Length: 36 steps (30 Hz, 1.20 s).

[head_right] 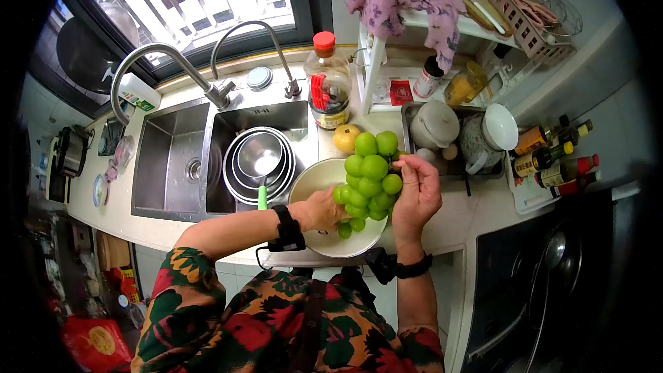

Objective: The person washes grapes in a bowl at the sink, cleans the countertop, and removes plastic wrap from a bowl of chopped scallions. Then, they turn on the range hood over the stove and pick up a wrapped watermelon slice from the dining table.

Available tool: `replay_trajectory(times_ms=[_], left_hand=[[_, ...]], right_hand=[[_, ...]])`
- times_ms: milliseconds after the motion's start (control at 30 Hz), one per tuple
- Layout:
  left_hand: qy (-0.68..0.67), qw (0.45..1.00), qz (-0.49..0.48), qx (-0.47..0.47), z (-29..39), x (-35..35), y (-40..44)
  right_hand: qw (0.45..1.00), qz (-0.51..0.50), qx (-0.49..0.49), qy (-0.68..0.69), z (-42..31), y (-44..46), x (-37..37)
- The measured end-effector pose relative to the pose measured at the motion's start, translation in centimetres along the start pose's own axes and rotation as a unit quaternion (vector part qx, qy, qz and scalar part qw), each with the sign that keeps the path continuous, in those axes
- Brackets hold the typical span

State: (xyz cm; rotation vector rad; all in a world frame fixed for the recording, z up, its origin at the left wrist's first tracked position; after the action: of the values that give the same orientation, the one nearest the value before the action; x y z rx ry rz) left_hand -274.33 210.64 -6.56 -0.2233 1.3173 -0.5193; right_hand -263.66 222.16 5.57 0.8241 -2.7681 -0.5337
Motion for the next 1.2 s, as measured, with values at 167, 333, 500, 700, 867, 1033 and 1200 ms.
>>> replay_trajectory(times_ms=[167, 333, 500, 700, 867, 1033, 1200], left_hand=[[-0.115, 0.984, -0.132, -0.017, 1.5, -1.2, -1.1], [-0.086, 0.985, -0.141, 0.045, 1.6, -1.9, -2.0], [-0.189, 0.962, -0.190, 0.042, 1.7, -2.8, -2.9], [-0.129, 0.981, -0.121, -0.078, 3.9, -2.8, -3.9], [-0.014, 0.991, -0.094, -0.100, 4.6, -2.7, -4.4], [0.098, 0.990, 0.055, -0.085, 4.3, -1.7, -6.3], [0.018, 0.995, -0.006, -0.097, 4.2, -3.1, -8.0]], right_hand=[[0.999, 0.016, 0.012, 0.027, 0.3, 0.0, 0.2], [1.000, 0.004, 0.016, -0.009, 1.3, -0.9, 0.9], [0.977, -0.071, -0.086, -0.183, 2.7, -2.2, 1.7], [0.988, -0.050, 0.029, -0.142, 3.8, -2.0, 2.2], [0.993, -0.027, 0.083, -0.075, 3.9, -2.3, 2.1], [0.992, 0.002, 0.126, 0.007, 3.4, -2.9, 2.3], [0.981, 0.091, 0.158, 0.072, 4.2, -6.5, 2.6]])
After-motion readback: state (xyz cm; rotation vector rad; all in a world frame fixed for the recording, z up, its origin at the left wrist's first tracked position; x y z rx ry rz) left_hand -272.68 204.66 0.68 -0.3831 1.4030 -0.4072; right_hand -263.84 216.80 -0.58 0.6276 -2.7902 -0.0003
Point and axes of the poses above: each hand's wrist, its own y-axis towards the middle knuckle, its own x-axis out of the palm, z = x × y, the point moved 2 cm from there along y, towards the middle knuckle, and after that the axes turned 10 degrees about -z, right-handed, at the moved point
